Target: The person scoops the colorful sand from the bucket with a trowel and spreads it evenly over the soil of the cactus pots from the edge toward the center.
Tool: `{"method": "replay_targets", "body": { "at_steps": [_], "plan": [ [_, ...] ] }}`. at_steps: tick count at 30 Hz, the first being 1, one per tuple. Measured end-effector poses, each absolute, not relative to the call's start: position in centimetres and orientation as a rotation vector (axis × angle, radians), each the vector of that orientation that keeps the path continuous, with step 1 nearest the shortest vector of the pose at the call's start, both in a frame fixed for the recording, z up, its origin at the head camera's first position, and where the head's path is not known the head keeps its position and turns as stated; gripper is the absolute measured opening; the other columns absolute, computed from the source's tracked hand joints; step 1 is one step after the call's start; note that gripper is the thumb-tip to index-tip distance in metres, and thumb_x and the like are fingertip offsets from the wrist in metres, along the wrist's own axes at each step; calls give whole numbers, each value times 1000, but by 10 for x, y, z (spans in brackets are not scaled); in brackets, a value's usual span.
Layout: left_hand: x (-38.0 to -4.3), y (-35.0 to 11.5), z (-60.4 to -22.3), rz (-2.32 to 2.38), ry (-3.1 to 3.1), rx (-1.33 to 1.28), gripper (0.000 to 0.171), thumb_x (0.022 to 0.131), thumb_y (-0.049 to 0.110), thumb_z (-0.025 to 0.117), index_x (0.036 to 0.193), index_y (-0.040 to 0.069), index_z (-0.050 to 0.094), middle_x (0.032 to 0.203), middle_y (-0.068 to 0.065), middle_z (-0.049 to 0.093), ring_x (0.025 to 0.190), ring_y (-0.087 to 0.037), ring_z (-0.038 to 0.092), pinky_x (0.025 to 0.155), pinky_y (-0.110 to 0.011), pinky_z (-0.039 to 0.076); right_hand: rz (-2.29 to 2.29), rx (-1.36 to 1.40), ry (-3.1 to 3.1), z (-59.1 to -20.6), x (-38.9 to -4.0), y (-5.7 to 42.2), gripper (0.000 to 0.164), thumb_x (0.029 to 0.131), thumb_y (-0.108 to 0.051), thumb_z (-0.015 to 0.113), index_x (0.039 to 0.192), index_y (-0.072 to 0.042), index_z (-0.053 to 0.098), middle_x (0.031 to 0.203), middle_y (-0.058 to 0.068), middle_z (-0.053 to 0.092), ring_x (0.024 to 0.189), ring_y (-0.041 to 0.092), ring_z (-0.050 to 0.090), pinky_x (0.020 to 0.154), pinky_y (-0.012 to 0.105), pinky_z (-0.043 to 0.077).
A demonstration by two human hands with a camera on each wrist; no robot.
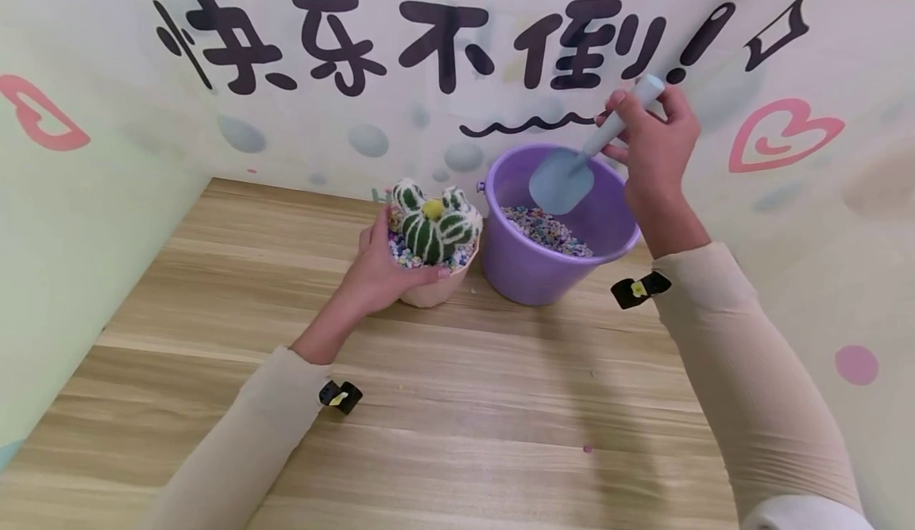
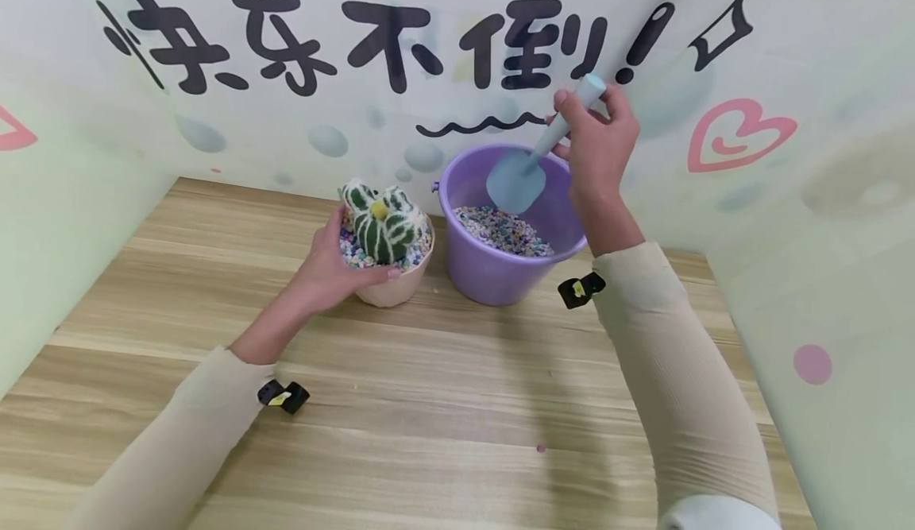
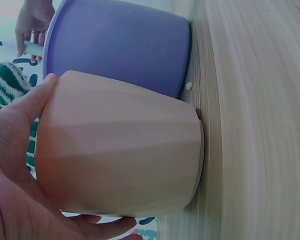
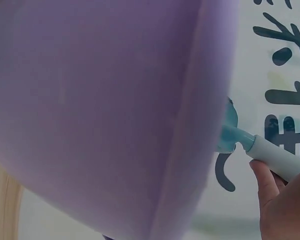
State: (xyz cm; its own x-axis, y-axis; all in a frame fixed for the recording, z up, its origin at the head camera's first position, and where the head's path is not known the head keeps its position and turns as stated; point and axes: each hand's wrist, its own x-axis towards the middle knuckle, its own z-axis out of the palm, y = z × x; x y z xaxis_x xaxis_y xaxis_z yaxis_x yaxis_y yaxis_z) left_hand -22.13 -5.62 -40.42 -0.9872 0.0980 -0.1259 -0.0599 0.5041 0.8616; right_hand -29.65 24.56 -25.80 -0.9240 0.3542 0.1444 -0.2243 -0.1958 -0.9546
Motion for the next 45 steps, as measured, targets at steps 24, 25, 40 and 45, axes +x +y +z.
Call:
{"method": "replay_targets", "body": {
  "at_steps": [24, 25, 40, 45],
  "plan": [
    [-219, -55, -401, 1382, 2681, 1, 136, 63, 64, 81, 156, 26, -11, 158, -22, 13, 137, -47, 31, 105, -63, 36, 2040, -383, -2000, -304, -312, 251, 35, 86, -23, 75, 119, -18, 63, 99, 4, 69, 92, 25, 70, 69, 33, 57],
    [-219, -55, -401, 1375, 2690, -4, 136, 63, 64, 81, 156, 26, -11, 158, -22, 14, 137, -47, 31, 104, -63, 36, 2040, -392, -2001, -305, -312, 253, 35, 87, -23, 74, 119, -18, 63, 99, 4, 69, 92, 25, 70, 68, 33, 57],
    [-216, -54, -399, 1288, 2760, -45, 135, 62, 68, 79, 157, 25, -6, 156, -22, 20, 129, -49, 40, 99, -65, 39, 1827, -525, -2269, -312, -316, 253, 48, 94, -34, 63, 139, -21, 51, 130, 7, 56, 111, 27, 59, 96, 49, 50],
    [-215, -53, -398, 1276, 2782, -46, 134, 62, 69, 78, 157, 25, -4, 154, -22, 23, 128, -48, 42, 97, -64, 41, 1755, -543, -2344, -312, -316, 252, 48, 98, -27, 54, 145, -19, 44, 141, 11, 50, 119, 26, 55, 96, 46, 51]
  ]
}}
